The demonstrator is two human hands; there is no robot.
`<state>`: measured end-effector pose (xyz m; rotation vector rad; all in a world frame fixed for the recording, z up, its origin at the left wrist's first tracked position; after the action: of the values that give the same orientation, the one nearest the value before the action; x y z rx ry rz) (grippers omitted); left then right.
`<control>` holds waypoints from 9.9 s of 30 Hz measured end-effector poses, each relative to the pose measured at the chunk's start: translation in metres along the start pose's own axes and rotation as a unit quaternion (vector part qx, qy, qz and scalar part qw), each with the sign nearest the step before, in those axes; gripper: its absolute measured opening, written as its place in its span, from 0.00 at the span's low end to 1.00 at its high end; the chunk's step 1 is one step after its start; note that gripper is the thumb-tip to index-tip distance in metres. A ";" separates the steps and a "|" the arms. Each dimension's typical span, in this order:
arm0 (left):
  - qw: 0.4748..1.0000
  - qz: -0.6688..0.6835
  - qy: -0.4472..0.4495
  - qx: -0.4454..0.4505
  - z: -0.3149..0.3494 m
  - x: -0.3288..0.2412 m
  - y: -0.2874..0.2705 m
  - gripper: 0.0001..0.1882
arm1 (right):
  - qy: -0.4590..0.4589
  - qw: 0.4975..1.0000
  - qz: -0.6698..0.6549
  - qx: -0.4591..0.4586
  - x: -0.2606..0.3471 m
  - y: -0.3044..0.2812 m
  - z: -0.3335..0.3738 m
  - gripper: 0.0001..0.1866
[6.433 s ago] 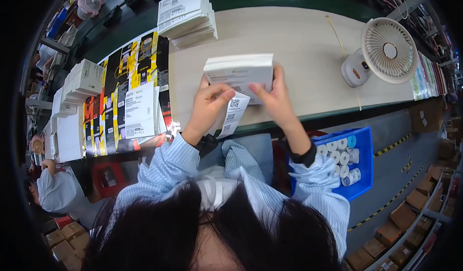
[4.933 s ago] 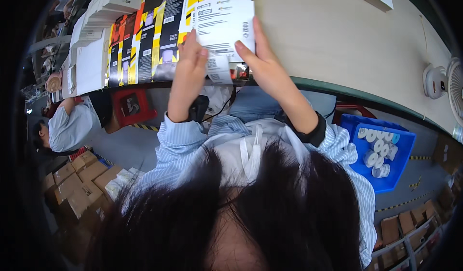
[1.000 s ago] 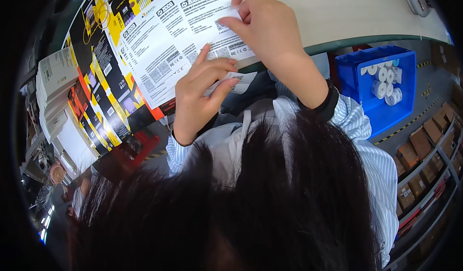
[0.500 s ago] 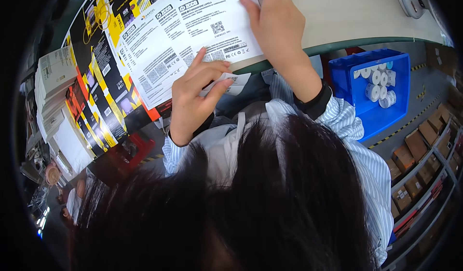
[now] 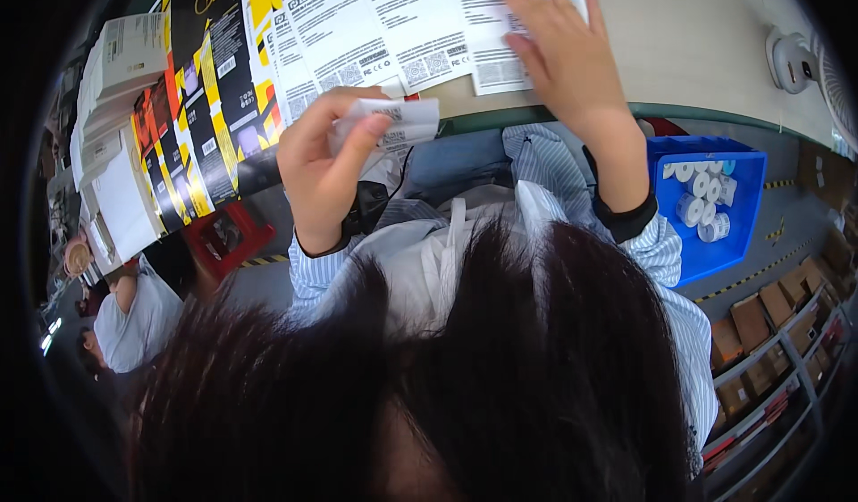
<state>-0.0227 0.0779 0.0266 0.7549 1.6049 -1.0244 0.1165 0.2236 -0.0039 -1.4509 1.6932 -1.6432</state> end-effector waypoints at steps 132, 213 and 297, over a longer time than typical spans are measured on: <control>0.972 -0.161 0.130 0.114 -0.015 0.006 0.052 0.08 | 0.097 0.976 -0.095 -0.170 0.002 0.015 -0.035 0.34; 0.990 -0.134 0.035 -0.029 0.017 0.010 -0.022 0.11 | 0.038 0.981 -0.187 0.022 0.067 0.017 -0.029 0.22; 0.984 -0.153 0.077 0.039 0.020 0.034 -0.029 0.06 | 0.273 0.816 -0.509 0.016 0.062 0.068 -0.065 0.32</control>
<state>-0.0480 0.0466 -0.0013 0.6664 1.8634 -1.2798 0.0102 0.1907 -0.0245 -2.2186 1.0624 -2.8360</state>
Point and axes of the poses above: each hand's wrist, its own z-axis away from the middle knuckle, its own y-axis out of the palm, x = y × z, the point moved 7 cm from there along -z, towards the middle knuckle, and after that the axes turned 3 degrees about -z, right-handed, at the moved point
